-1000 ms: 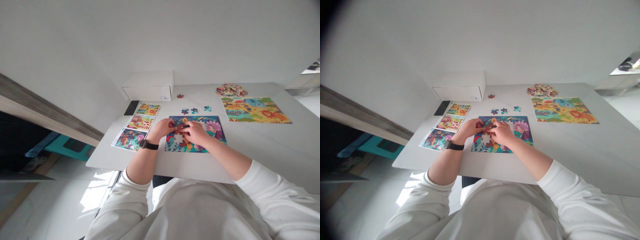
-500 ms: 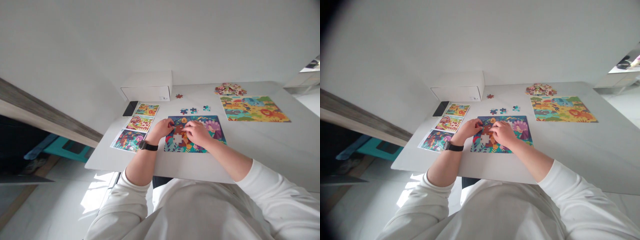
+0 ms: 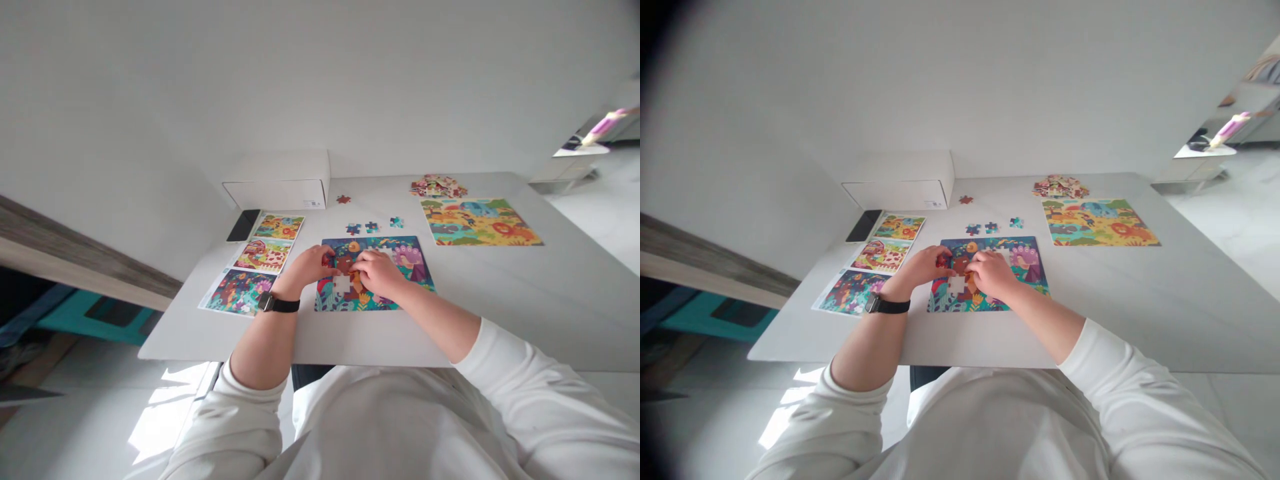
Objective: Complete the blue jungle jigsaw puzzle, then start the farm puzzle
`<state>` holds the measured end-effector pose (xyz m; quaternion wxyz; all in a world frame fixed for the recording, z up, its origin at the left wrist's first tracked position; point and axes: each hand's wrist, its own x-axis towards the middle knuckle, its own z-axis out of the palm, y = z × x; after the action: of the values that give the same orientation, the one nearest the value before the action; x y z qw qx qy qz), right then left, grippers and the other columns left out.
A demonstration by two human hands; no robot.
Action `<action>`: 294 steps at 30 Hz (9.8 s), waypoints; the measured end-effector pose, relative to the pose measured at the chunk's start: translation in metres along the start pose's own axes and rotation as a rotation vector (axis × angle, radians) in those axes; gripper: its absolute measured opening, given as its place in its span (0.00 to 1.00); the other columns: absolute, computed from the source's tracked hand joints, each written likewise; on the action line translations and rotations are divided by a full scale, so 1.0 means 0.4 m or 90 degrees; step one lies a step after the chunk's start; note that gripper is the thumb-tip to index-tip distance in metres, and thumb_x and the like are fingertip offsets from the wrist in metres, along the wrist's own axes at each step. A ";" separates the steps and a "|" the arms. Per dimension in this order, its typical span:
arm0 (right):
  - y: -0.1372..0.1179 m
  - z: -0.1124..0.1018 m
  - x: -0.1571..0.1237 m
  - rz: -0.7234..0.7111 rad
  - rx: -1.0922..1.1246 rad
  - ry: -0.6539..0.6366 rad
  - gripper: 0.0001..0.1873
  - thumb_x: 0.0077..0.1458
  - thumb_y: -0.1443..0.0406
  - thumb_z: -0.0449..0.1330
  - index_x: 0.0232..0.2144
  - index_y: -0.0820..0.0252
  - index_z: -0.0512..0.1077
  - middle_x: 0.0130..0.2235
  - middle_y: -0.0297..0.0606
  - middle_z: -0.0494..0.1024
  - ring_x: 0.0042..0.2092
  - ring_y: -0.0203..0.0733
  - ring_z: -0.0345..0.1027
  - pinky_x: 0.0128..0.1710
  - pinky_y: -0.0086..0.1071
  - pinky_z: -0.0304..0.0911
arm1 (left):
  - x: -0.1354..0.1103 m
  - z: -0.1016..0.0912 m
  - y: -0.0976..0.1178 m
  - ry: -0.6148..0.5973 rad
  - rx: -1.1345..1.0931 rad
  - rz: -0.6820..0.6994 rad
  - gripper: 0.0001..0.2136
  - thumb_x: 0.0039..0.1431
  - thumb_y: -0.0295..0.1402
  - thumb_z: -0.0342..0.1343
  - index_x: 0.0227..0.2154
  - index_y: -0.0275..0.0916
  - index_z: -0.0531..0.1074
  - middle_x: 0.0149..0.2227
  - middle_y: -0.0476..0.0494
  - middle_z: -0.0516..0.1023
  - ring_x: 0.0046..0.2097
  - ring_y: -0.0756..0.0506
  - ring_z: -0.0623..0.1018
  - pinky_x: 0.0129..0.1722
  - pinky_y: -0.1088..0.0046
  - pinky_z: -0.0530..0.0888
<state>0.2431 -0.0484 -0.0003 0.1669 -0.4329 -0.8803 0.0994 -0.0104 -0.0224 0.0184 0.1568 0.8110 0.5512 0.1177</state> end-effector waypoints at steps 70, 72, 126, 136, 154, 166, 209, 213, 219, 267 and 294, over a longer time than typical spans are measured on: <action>0.221 -0.114 0.292 0.126 0.185 0.123 0.22 0.54 0.60 0.72 0.51 0.56 0.78 0.47 0.42 0.86 0.42 0.45 0.78 0.48 0.41 0.75 | 0.012 -0.004 0.027 0.289 -0.286 -0.142 0.15 0.74 0.41 0.54 0.55 0.40 0.77 0.40 0.43 0.83 0.38 0.44 0.80 0.42 0.70 0.72; 0.179 -0.135 0.195 0.069 0.211 0.146 0.23 0.55 0.58 0.71 0.53 0.54 0.78 0.48 0.42 0.86 0.42 0.46 0.79 0.47 0.42 0.76 | 0.012 -0.008 0.037 0.262 -0.335 -0.129 0.14 0.73 0.44 0.54 0.48 0.40 0.79 0.36 0.46 0.82 0.36 0.46 0.78 0.38 0.71 0.70; 0.048 -0.042 -0.066 0.076 0.425 0.109 0.15 0.64 0.60 0.61 0.51 0.50 0.80 0.37 0.34 0.85 0.33 0.41 0.78 0.37 0.37 0.75 | -0.002 0.018 0.106 -0.114 -0.612 0.031 0.23 0.57 0.53 0.69 0.40 0.36 0.78 0.32 0.48 0.78 0.32 0.51 0.74 0.32 0.75 0.70; 0.060 -0.036 -0.064 0.053 0.363 0.186 0.15 0.63 0.62 0.63 0.52 0.50 0.77 0.47 0.39 0.85 0.42 0.47 0.80 0.44 0.44 0.79 | 0.003 0.010 0.081 -0.073 -0.603 0.003 0.19 0.59 0.50 0.68 0.36 0.38 0.77 0.28 0.48 0.78 0.29 0.49 0.76 0.32 0.72 0.72; 0.019 -0.089 -0.078 -0.148 0.121 0.153 0.11 0.62 0.65 0.68 0.47 0.48 0.78 0.52 0.42 0.82 0.56 0.55 0.78 0.58 0.51 0.75 | -0.010 -0.010 0.098 -0.118 -0.615 -0.013 0.17 0.56 0.47 0.69 0.34 0.38 0.76 0.26 0.50 0.76 0.27 0.51 0.72 0.29 0.75 0.66; -0.054 -0.067 -0.059 -0.136 0.115 0.103 0.12 0.62 0.67 0.69 0.48 0.48 0.81 0.53 0.41 0.84 0.54 0.52 0.79 0.57 0.47 0.75 | -0.012 -0.051 0.041 0.064 -0.442 -0.133 0.20 0.65 0.52 0.60 0.28 0.40 0.73 0.22 0.51 0.70 0.24 0.51 0.65 0.25 0.73 0.59; -0.032 0.008 -0.055 -0.157 0.054 0.013 0.12 0.66 0.65 0.68 0.50 0.52 0.87 0.51 0.44 0.85 0.53 0.52 0.76 0.57 0.46 0.69 | -0.023 -0.028 0.028 -0.091 -0.089 -0.060 0.13 0.53 0.37 0.70 0.41 0.41 0.78 0.38 0.47 0.83 0.38 0.44 0.80 0.35 0.72 0.70; -0.034 0.006 -0.056 -0.160 0.049 0.010 0.11 0.66 0.65 0.68 0.49 0.51 0.87 0.50 0.43 0.85 0.52 0.52 0.76 0.56 0.47 0.69 | -0.024 -0.027 0.031 -0.086 -0.085 -0.052 0.13 0.53 0.36 0.70 0.40 0.41 0.78 0.38 0.47 0.83 0.38 0.44 0.80 0.35 0.71 0.70; -0.043 -0.001 -0.057 -0.155 0.030 -0.008 0.11 0.66 0.65 0.68 0.48 0.53 0.87 0.50 0.44 0.85 0.52 0.53 0.75 0.55 0.46 0.68 | -0.025 -0.028 0.032 -0.091 -0.084 -0.052 0.13 0.52 0.36 0.70 0.40 0.42 0.77 0.38 0.48 0.83 0.37 0.44 0.80 0.35 0.71 0.70; 0.276 -0.177 -0.129 0.030 -0.022 0.023 0.20 0.62 0.58 0.71 0.56 0.52 0.84 0.58 0.47 0.83 0.57 0.55 0.78 0.60 0.48 0.72 | -0.016 -0.001 0.015 -0.115 0.025 0.119 0.42 0.47 0.52 0.77 0.66 0.47 0.73 0.73 0.34 0.66 0.73 0.29 0.65 0.73 0.51 0.64; 0.218 -0.136 -0.044 -0.006 -0.017 0.027 0.08 0.63 0.64 0.70 0.45 0.55 0.81 0.48 0.42 0.85 0.51 0.50 0.77 0.55 0.42 0.68 | 0.009 0.018 0.026 0.078 -0.054 0.156 0.16 0.68 0.43 0.61 0.53 0.43 0.81 0.59 0.36 0.80 0.62 0.36 0.78 0.68 0.54 0.72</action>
<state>0.3374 -0.0080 0.0186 0.1804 -0.4327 -0.8799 0.0776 0.0025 -0.0235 0.0156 0.1419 0.8563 0.4508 0.2085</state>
